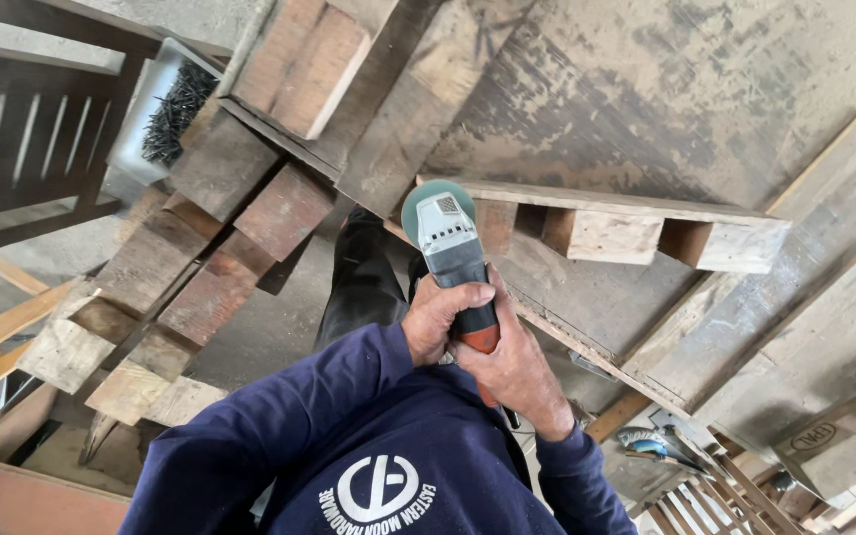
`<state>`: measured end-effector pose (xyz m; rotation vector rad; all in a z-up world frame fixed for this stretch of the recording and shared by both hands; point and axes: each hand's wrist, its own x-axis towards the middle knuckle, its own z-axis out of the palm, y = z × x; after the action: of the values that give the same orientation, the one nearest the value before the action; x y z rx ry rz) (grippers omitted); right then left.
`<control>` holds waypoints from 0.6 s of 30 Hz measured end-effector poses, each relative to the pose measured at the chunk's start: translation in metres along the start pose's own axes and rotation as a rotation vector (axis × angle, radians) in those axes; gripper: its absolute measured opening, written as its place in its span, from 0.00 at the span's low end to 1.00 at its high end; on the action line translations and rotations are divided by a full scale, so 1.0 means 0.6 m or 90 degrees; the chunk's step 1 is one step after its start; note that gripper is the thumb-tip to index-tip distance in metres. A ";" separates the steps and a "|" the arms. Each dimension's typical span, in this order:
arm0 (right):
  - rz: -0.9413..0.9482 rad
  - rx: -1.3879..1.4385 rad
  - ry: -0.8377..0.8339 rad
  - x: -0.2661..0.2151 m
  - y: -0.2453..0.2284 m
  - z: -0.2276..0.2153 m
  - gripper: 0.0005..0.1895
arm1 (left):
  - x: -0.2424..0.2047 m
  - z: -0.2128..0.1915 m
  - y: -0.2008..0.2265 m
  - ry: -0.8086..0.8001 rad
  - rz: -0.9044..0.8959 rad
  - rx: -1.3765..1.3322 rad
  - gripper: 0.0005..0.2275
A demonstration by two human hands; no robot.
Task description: The person uses an angle grinder to smooth the surface of a wooden pallet. They move the tool back and forth across the wood, generating sparks, and briefly pause to reposition the pallet with their hand before resuming the grinding process.
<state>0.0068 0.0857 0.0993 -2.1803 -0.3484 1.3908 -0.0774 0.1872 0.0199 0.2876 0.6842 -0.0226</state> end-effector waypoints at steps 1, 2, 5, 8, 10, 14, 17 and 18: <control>-0.011 -0.005 0.011 -0.001 -0.002 0.006 0.55 | -0.004 -0.002 0.003 -0.001 0.001 -0.001 0.14; -0.023 -0.009 0.024 -0.001 -0.001 0.009 0.54 | -0.003 -0.004 0.006 -0.004 0.002 0.000 0.14; 0.045 -0.004 0.045 0.001 0.013 0.011 0.56 | 0.010 -0.002 -0.003 0.016 -0.035 0.023 0.13; -0.007 0.018 0.102 -0.006 0.040 0.002 0.55 | 0.035 0.007 -0.028 -0.076 -0.045 0.006 0.12; -0.029 0.032 0.142 -0.012 0.056 -0.003 0.55 | 0.059 0.019 -0.045 -0.093 -0.055 0.051 0.12; 0.062 0.042 0.155 -0.029 0.082 -0.002 0.53 | 0.058 0.025 -0.069 -0.084 -0.074 0.066 0.12; 0.045 0.087 0.084 -0.055 0.091 0.011 0.55 | 0.009 0.018 -0.078 -0.025 -0.108 0.060 0.11; 0.022 0.109 0.052 -0.061 0.089 0.016 0.57 | -0.008 0.016 -0.078 -0.022 -0.100 0.054 0.11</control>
<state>-0.0210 0.0266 0.0944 -2.1027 -0.1561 1.2957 -0.0805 0.1394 0.0182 0.3139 0.6713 -0.2062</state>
